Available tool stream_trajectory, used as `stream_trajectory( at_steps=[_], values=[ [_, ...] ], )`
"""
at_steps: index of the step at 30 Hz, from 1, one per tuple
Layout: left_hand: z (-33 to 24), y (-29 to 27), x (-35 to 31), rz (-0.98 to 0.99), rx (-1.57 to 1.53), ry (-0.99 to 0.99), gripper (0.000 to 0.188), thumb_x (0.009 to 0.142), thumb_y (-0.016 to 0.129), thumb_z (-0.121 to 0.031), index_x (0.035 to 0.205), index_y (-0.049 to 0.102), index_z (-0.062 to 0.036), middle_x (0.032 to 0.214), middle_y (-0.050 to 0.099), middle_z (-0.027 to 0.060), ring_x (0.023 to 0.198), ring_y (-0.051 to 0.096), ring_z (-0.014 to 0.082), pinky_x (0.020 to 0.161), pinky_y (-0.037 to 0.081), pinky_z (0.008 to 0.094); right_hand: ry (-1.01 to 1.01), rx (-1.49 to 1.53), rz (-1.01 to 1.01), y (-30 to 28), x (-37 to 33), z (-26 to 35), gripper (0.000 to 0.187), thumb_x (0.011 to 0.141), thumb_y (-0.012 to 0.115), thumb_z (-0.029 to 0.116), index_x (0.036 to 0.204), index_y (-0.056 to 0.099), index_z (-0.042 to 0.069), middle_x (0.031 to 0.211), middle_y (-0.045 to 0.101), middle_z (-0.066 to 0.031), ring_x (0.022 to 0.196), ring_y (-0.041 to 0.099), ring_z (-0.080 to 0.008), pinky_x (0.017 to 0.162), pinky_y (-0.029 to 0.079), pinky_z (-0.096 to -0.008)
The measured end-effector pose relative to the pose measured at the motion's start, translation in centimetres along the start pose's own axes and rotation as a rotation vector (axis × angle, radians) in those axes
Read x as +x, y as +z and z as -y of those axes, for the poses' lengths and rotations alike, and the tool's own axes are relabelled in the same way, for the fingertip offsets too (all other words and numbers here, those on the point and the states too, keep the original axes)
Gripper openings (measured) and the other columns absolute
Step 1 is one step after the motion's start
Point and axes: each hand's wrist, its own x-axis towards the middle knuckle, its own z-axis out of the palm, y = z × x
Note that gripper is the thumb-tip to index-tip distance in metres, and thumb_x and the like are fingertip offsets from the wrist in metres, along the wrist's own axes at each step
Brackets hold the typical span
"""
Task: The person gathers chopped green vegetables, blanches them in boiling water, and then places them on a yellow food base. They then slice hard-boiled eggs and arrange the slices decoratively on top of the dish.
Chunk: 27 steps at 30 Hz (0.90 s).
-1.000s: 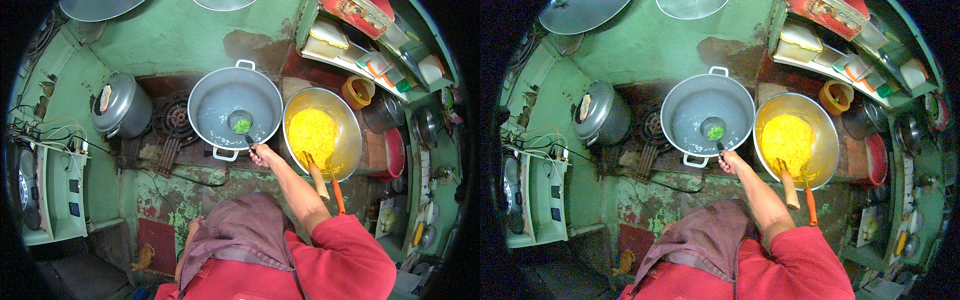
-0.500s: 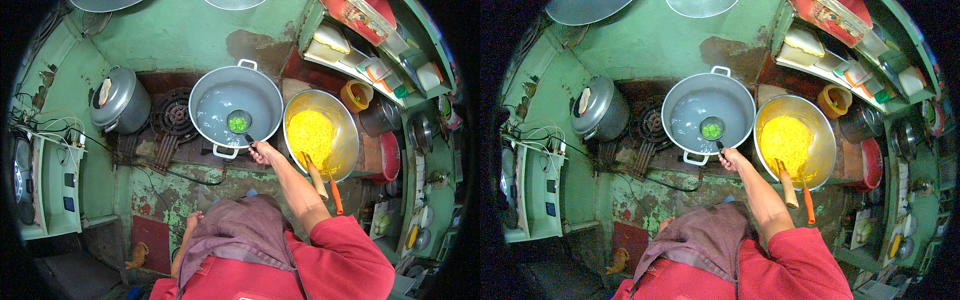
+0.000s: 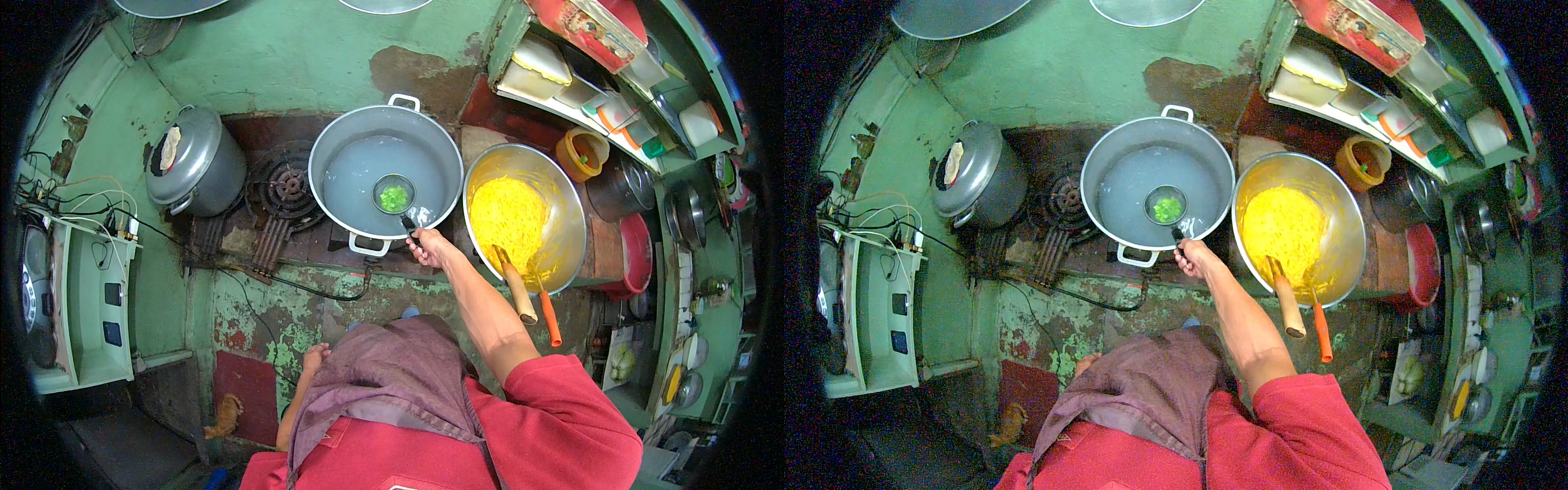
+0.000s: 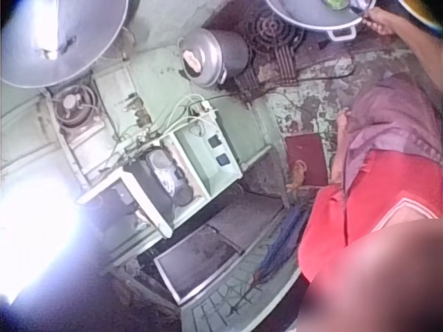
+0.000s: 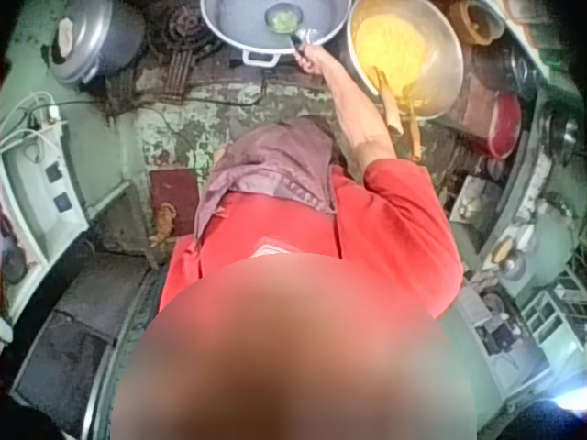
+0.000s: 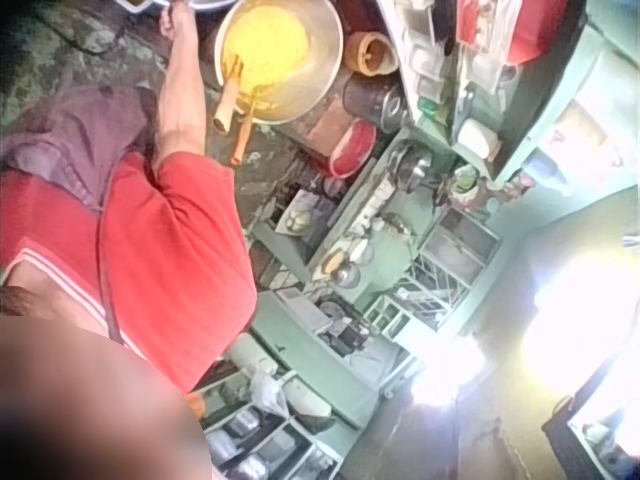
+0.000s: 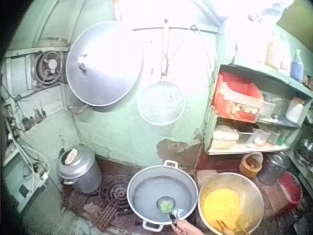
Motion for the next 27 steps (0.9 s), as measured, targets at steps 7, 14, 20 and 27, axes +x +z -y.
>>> stream_trajectory(
  at_steps=[7, 14, 20, 27],
  values=[
    [0.8, -0.2, 0.8, 0.038, 0.03, 0.238, 0.024, 0.091, 0.055, -0.015, 0.108, 0.064, 0.0002, 0.104, 0.07, 0.0054, 0.078, 0.066, 0.0151, 0.077, 0.054, 0.0277, -0.034, -0.008, 0.024, -0.1, -0.2, 0.0, 0.021, 0.095, 0.041, 0.025, 0.086, 0.052, 0.009, 0.061, 0.047, 0.0031, 0.044, 0.035, -0.0061, 0.039, 0.028, -0.0226],
    [1.5, -0.3, 0.8, 0.101, -0.088, 0.379, 0.025, 0.092, 0.056, -0.016, 0.108, 0.063, 0.0016, 0.103, 0.07, 0.0055, 0.081, 0.066, 0.0151, 0.078, 0.053, 0.0276, -0.019, 0.015, 0.026, -0.2, 0.2, 0.0, 0.021, 0.094, 0.041, 0.025, 0.081, 0.05, 0.011, 0.061, 0.048, 0.0029, 0.044, 0.037, -0.0065, 0.038, 0.027, -0.0211],
    [0.5, -0.1, 0.2, 0.075, -0.338, 0.151, 0.025, 0.091, 0.055, -0.017, 0.106, 0.065, 0.0009, 0.1, 0.07, 0.0061, 0.082, 0.066, 0.0158, 0.076, 0.051, 0.0276, -0.005, 0.418, 0.144, 0.7, -1.2, 0.1, 0.022, 0.096, 0.04, 0.022, 0.086, 0.051, 0.006, 0.067, 0.051, 0.0021, 0.046, 0.038, -0.0055, 0.038, 0.029, -0.0201],
    [1.5, -1.7, 0.7, 0.122, 0.014, 0.354, 0.026, 0.092, 0.053, -0.019, 0.107, 0.067, -0.0028, 0.098, 0.07, 0.0066, 0.082, 0.066, 0.0161, 0.073, 0.049, 0.0273, -0.106, 0.44, 0.147, 2.8, -3.6, -1.2, 0.018, 0.097, 0.041, 0.02, 0.091, 0.05, 0.007, 0.069, 0.05, 0.001, 0.048, 0.037, -0.0058, 0.037, 0.026, -0.02]
  ],
)
